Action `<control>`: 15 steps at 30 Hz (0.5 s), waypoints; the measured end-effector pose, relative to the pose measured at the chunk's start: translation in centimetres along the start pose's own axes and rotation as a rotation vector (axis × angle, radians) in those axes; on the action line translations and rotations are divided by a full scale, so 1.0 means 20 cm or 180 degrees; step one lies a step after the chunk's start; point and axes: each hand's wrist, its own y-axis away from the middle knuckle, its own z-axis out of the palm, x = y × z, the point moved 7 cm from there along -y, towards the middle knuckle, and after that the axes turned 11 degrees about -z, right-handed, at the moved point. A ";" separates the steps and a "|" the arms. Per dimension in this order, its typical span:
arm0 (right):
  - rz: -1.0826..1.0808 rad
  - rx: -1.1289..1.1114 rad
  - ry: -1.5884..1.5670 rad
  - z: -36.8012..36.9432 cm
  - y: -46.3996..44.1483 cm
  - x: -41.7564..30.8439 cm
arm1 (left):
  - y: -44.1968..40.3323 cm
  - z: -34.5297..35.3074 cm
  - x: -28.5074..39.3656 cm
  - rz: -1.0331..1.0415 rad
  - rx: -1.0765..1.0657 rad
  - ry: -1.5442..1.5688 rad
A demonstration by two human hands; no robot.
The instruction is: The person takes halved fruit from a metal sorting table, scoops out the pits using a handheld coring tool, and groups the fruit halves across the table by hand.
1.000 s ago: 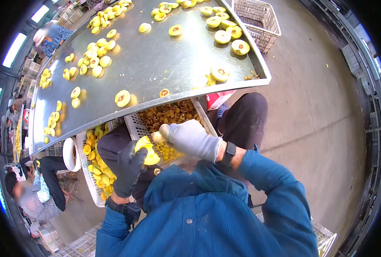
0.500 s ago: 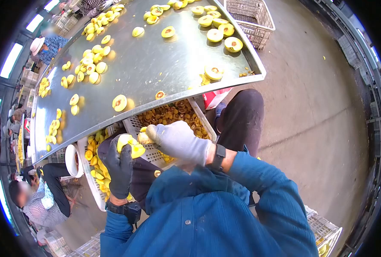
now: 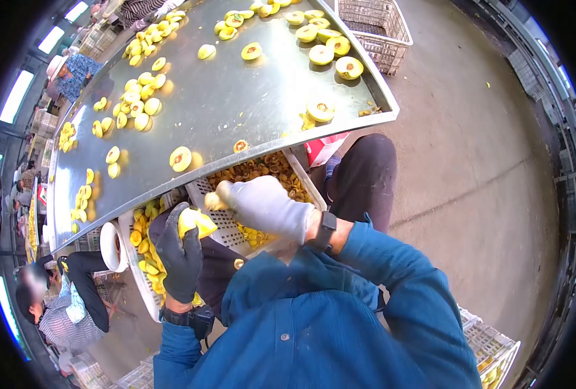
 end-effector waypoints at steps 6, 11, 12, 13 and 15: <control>0.0179 -0.0089 0.0232 0.03 0.02 0.08 | 0.01 -0.06 -0.04 -0.0780 0.0025 0.0981; -0.0086 -0.0012 0.0497 0.03 0.04 0.12 | 0.03 0.03 -0.08 -0.2032 -0.0380 0.2900; 0.0070 -0.0017 0.0574 0.03 0.04 0.17 | 0.02 0.03 -0.08 -0.2109 -0.0366 0.3085; 0.0022 -0.0044 0.0628 0.03 0.06 0.17 | 0.01 0.02 -0.08 -0.2117 -0.0410 0.3072; -0.0291 0.0037 0.0496 -0.03 0.04 0.03 | 0.02 0.03 -0.08 -0.2198 -0.0542 0.3027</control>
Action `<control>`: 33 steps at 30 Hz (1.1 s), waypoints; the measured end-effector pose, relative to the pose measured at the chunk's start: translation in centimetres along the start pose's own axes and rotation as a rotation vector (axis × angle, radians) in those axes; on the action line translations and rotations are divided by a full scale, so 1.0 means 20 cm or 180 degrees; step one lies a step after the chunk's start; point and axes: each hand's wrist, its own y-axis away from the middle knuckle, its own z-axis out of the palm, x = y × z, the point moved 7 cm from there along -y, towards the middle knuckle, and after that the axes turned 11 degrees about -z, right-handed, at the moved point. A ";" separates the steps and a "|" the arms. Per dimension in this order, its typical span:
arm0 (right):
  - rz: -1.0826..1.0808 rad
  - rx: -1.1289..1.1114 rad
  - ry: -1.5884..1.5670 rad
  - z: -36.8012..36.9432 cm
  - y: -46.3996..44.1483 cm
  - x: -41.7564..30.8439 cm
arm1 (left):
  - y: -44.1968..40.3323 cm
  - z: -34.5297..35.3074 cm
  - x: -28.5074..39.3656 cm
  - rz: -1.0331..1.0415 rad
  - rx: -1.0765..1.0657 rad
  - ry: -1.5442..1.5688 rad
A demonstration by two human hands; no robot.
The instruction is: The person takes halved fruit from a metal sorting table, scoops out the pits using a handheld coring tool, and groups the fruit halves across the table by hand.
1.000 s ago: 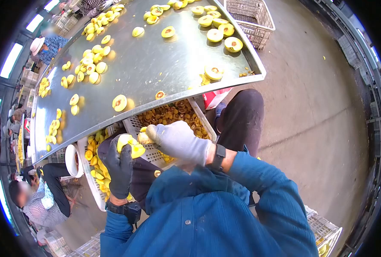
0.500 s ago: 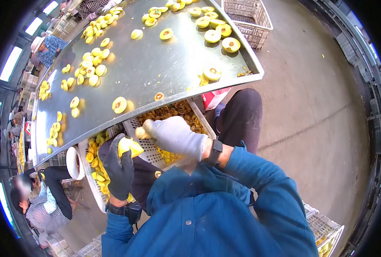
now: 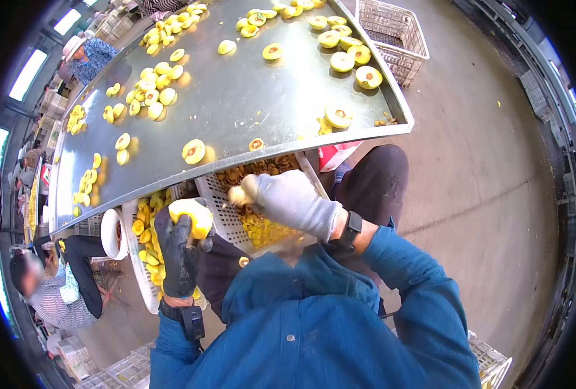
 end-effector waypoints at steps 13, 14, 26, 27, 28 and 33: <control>0.1641 0.1013 -0.2999 0.08 0.11 0.09 | -0.07 0.05 -0.08 -0.0077 -0.0867 0.1000; 0.1692 0.1136 -0.3199 0.07 0.10 0.05 | -0.08 0.05 -0.09 0.0009 -0.0884 0.0879; 0.0149 0.0186 0.0407 0.07 0.05 0.10 | -0.08 0.00 -0.14 0.0271 -0.0516 0.0525; 0.0325 -0.0169 0.0600 0.11 0.06 0.18 | -0.07 0.01 -0.15 0.0155 -0.0574 0.0627; 0.0574 -0.0039 0.0512 0.02 0.03 0.14 | -0.07 0.01 -0.14 0.0094 -0.0567 0.0602; 0.0037 0.0076 -0.0143 -0.11 -0.06 -0.03 | 0.06 0.10 0.17 0.1719 0.0144 -0.1941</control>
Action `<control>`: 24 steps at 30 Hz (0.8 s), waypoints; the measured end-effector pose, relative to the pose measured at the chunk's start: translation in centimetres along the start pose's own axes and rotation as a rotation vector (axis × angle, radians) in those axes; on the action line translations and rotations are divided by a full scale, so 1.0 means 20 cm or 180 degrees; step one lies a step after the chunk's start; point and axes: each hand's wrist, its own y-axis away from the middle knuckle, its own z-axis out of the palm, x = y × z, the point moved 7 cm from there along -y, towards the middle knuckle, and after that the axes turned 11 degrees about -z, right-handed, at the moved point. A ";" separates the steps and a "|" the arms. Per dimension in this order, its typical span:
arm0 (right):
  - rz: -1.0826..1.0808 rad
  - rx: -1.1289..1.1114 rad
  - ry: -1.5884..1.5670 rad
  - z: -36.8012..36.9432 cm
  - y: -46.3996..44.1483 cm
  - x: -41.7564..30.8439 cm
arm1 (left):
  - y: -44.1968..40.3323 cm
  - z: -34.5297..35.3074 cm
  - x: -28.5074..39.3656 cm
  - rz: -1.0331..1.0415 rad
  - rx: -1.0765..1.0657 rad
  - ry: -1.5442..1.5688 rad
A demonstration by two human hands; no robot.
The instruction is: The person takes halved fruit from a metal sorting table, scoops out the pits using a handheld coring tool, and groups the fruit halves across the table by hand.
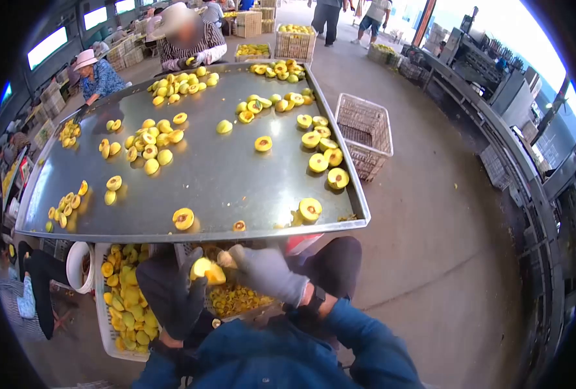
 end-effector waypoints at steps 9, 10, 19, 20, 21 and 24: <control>0.0169 0.0425 0.0792 -0.04 0.01 -0.09 | -0.01 -0.06 0.14 0.0749 0.1039 -0.1646; 0.0136 0.0523 0.0890 -0.05 0.00 -0.11 | -0.01 -0.05 0.14 0.0754 0.1014 -0.1642; 0.0438 0.0098 0.0276 0.00 0.04 -0.03 | 0.01 -0.05 0.18 0.0939 0.1219 -0.1685; 0.0428 -0.0059 0.0753 0.04 0.05 0.01 | 0.01 -0.06 0.18 0.0900 0.1253 -0.1638; 0.0442 0.0139 0.0638 0.03 0.07 0.06 | 0.02 -0.06 0.18 0.0812 0.1281 -0.1609; 0.0395 0.0459 0.0537 -0.03 0.07 0.08 | -0.02 -0.05 0.18 0.0486 0.1056 -0.1270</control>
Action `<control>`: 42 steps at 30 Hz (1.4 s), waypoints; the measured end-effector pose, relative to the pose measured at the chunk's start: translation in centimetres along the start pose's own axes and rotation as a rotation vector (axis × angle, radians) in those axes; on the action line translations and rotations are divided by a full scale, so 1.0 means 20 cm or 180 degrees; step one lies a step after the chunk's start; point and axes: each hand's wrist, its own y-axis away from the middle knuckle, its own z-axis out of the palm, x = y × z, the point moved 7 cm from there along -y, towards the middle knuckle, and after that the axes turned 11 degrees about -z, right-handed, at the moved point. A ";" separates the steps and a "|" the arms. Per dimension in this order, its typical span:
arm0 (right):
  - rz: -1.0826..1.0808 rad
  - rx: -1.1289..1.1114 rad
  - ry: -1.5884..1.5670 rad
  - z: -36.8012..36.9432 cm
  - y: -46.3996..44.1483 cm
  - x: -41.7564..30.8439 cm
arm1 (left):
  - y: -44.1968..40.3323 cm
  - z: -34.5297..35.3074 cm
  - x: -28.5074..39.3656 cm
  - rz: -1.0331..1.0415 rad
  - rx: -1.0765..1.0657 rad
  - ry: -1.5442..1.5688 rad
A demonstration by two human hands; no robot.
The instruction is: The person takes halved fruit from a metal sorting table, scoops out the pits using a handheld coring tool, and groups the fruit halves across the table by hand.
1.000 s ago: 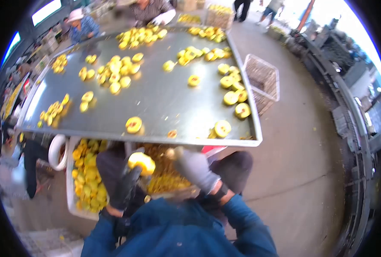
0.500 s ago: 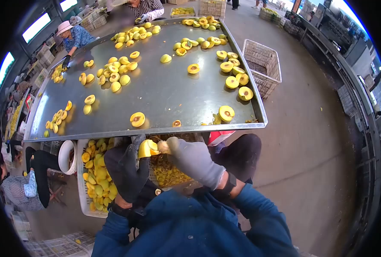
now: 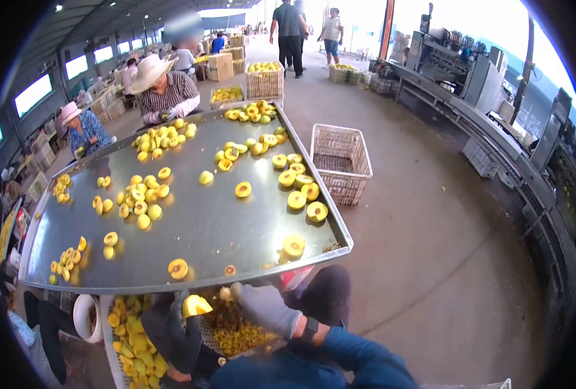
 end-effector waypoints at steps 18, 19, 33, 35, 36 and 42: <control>0.0716 -0.1189 -0.0764 0.48 0.46 0.15 | 0.76 -0.12 -1.02 -0.2817 0.0597 0.2664; 0.0755 -0.1266 -0.0763 0.50 0.48 0.15 | 0.87 -0.16 -1.15 -0.2938 0.0846 0.2221; 0.0578 -0.1822 -0.0644 0.60 0.47 0.03 | 0.14 -0.25 -1.16 -0.0522 0.0673 -0.0474; 0.0622 -0.1703 -0.0724 0.60 0.48 0.05 | -0.13 -0.02 -1.08 -0.0037 0.0604 -0.0589; 0.0646 -0.1648 -0.0768 0.60 0.50 0.06 | -0.25 0.12 -1.07 0.0032 0.0323 -0.0577; 0.0890 -0.1708 -0.1038 0.54 0.46 0.10 | -0.51 0.79 -1.20 -0.0462 -0.1608 -0.0167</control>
